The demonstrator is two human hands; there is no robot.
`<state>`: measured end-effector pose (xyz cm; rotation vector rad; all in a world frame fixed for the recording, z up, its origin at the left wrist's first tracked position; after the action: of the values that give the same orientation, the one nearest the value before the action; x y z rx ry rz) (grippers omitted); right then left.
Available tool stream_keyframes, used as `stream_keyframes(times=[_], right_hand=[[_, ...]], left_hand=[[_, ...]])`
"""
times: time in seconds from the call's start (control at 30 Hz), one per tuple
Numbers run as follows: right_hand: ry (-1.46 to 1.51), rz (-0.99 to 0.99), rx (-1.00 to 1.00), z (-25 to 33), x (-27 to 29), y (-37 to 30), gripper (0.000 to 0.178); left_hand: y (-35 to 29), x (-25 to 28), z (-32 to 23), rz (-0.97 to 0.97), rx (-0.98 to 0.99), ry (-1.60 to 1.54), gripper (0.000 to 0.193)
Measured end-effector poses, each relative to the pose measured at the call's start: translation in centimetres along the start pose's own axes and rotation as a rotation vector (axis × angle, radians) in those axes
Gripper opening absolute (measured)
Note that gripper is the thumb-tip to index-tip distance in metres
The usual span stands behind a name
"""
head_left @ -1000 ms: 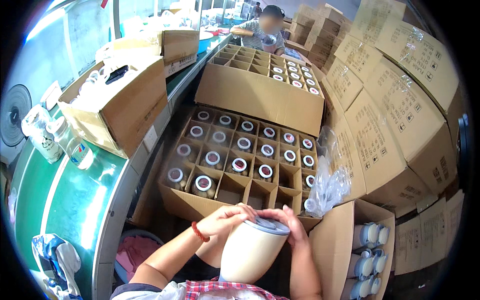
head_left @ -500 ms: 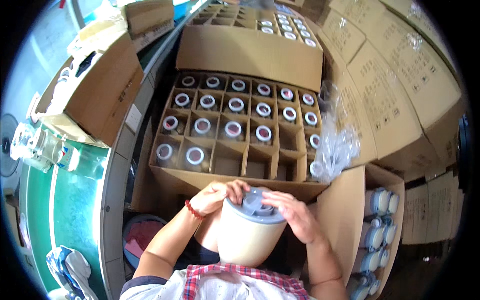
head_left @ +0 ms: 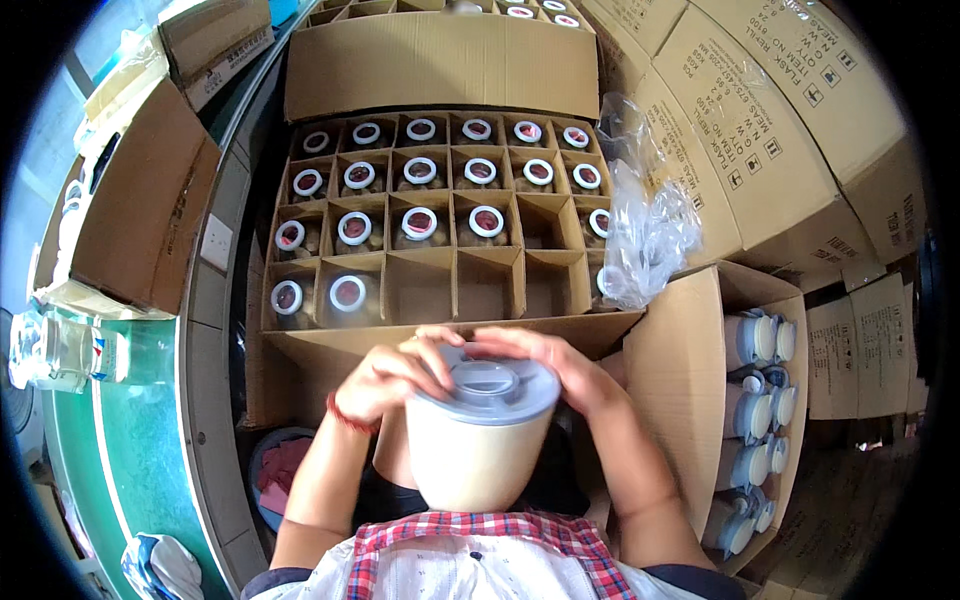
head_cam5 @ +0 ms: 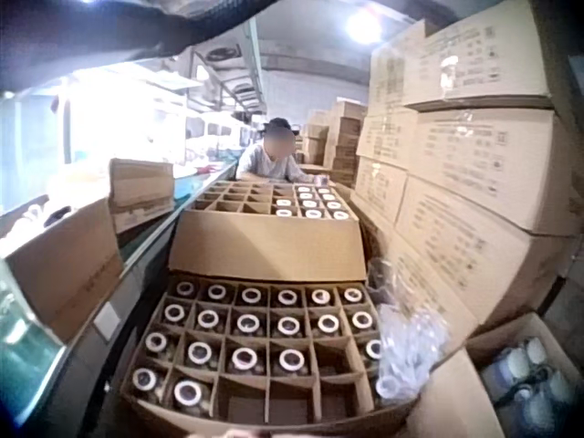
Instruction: The person assembles small containers by inserting a metal filter into a beige cup, screwing on a gray lid, and placing the unit into a clear plastic bag. The process is repeated for multiple units.
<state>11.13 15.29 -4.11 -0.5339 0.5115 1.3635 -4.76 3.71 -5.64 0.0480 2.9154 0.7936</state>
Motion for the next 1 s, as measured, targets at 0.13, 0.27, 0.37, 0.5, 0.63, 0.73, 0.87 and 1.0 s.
stream_keyframes(times=[0.13,0.27,0.37,0.5,0.63,0.73,0.87,1.0], right_hand=[[-0.429,-0.148,-0.001,2.7,-1.9,-2.3,0.061],[0.322,-0.133,-0.079,-1.1,3.5,1.4,0.074],[0.832,0.337,-0.086,-4.9,3.3,6.2,0.076],[0.770,0.348,0.001,-4.2,2.3,5.1,0.076],[-0.389,0.045,0.083,1.2,-1.3,-2.0,0.076],[-0.702,-0.044,0.050,2.9,-2.1,-2.8,0.075],[0.046,-0.223,-0.085,-0.1,3.7,0.8,0.074],[0.858,0.370,-0.038,-4.9,2.2,6.9,0.070]], left_hand=[[0.1,-0.2,2.1,-0.066,0.074,-0.288,0.029],[3.0,-2.6,-2.6,-0.184,0.286,0.319,0.023],[6.5,-8.5,-8.5,-0.088,0.152,1.211,0.020],[6.3,-8.7,-7.8,-0.034,0.094,1.150,0.013],[-0.6,-0.6,-0.9,-0.094,0.010,0.102,0.023],[-1.0,0.1,0.4,-0.163,-0.029,-0.146,0.027],[1.7,-1.6,-2.9,-0.130,0.223,0.260,0.022],[6.6,-8.2,-8.8,-0.074,0.222,1.232,0.018]])
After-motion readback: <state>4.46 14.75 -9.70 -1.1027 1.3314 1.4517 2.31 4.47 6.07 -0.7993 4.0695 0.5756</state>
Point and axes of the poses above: each hand's wrist, its own y-axis towards the middle knuckle, its own x-axis out of the back of the hand, z = x × y, the point moved 5 cm from there along y, towards the middle knuckle, and after that the axes turned 14 degrees about y, right-handed, at the moved point
